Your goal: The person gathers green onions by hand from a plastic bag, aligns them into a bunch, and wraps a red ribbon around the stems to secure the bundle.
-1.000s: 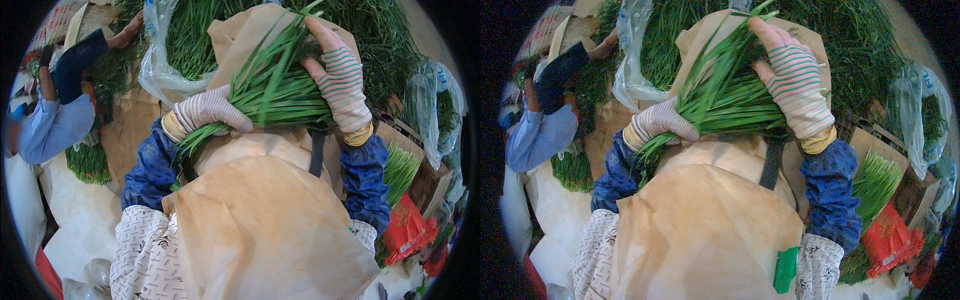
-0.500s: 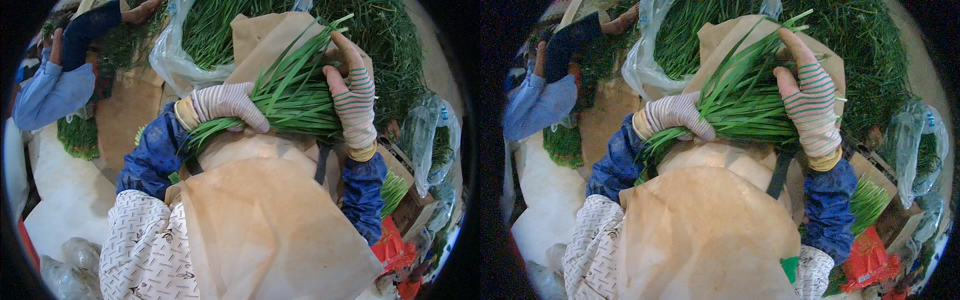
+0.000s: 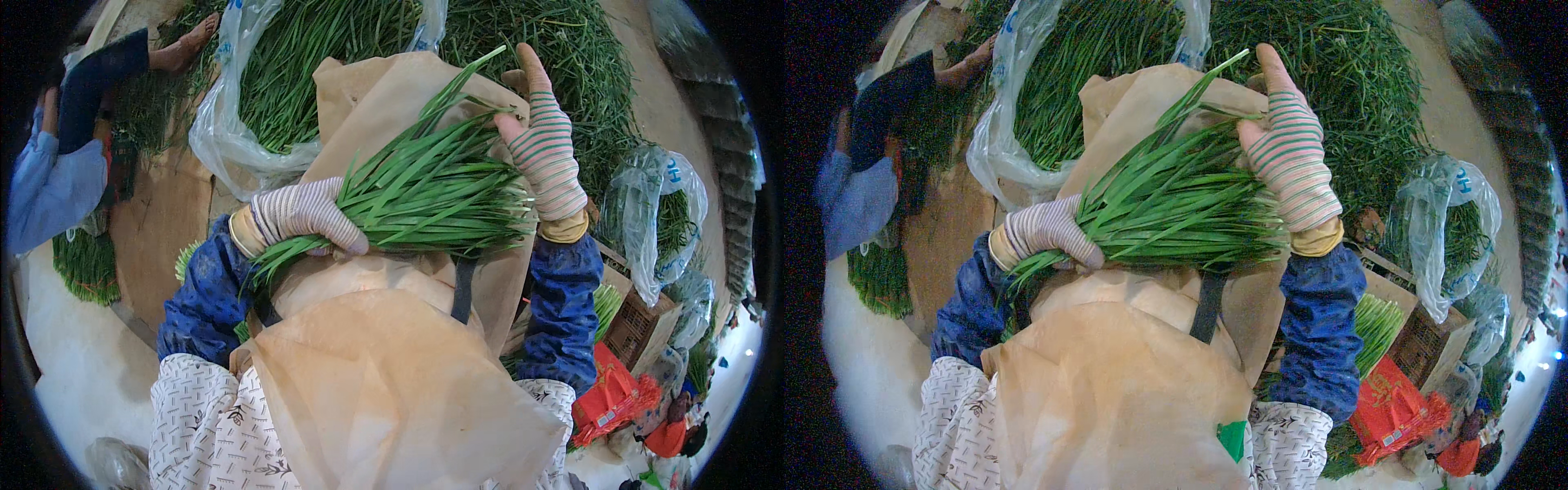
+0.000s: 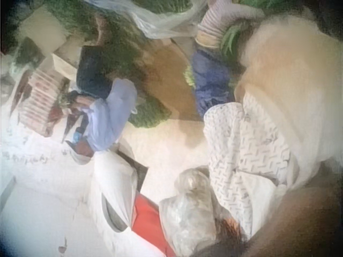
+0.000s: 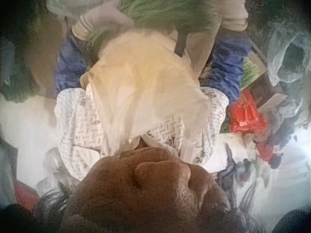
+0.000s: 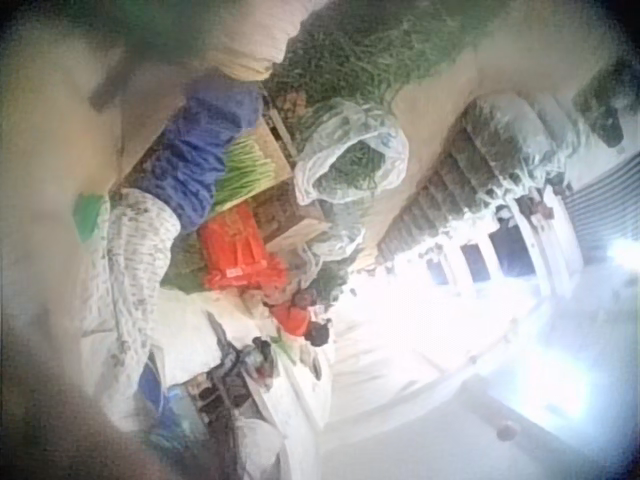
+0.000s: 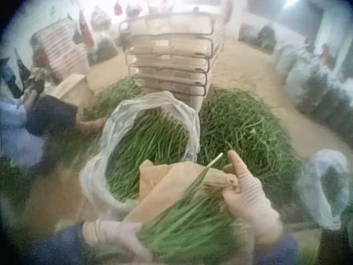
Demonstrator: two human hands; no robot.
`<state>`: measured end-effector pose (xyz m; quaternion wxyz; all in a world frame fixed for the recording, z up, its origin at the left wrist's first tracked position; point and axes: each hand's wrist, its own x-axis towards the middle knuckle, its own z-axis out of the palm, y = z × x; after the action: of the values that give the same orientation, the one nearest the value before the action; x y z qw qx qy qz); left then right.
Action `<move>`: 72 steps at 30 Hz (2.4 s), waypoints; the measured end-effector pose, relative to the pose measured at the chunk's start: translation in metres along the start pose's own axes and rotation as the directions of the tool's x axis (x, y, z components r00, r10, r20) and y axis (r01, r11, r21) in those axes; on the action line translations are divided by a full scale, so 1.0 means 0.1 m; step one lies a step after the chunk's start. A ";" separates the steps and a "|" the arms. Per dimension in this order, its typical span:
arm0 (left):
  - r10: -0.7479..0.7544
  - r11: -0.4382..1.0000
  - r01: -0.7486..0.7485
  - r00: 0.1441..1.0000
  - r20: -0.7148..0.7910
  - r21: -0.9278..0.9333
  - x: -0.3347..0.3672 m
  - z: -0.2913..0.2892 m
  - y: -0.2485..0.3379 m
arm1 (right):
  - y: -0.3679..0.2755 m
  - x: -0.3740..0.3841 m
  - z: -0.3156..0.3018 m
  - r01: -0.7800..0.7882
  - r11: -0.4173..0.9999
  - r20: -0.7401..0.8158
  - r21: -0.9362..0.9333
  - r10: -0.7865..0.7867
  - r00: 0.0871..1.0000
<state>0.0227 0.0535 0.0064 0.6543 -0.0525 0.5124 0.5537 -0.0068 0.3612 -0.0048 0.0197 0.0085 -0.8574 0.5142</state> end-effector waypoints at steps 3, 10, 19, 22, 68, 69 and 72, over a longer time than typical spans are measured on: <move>0.020 0.999 -0.020 1.000 -0.002 0.040 -0.02 0.05 0.07 | -0.06 -0.06 -0.17 -0.135 0.968 0.192 0.211 0.094 0.977; -0.025 0.999 0.025 1.000 -0.008 0.024 -0.03 0.06 0.10 | -0.09 -0.07 -0.34 -0.185 0.944 0.179 0.274 0.139 0.974; 0.013 0.987 -0.005 0.999 -0.050 0.163 -0.05 0.14 0.22 | 0.15 -0.42 -0.67 -0.343 0.534 0.351 0.773 0.092 0.932; 0.022 0.982 -0.006 0.997 -0.080 0.187 -0.10 0.23 0.33 | 0.20 -0.51 -0.58 -0.319 0.432 0.295 0.843 0.123 0.947; 0.079 0.886 0.110 0.921 -0.381 0.450 -0.31 0.55 1.13 | 0.98 -1.13 -0.45 0.032 0.996 -0.005 -0.081 -0.032 0.999; 0.141 0.902 0.026 0.925 -0.353 0.430 -0.28 0.53 1.15 | 0.96 -1.15 -0.30 -0.029 0.976 -0.041 -0.218 0.021 0.999; 0.149 0.888 0.014 0.937 -0.316 0.460 -0.29 0.59 1.35 | 1.08 -1.03 -0.20 -0.094 0.986 -0.151 -0.135 0.074 0.986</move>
<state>-0.0418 0.1233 0.1222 0.5291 0.0247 0.7351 0.4232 0.0932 0.4292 -0.0944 0.0611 -0.0668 -0.8875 0.4518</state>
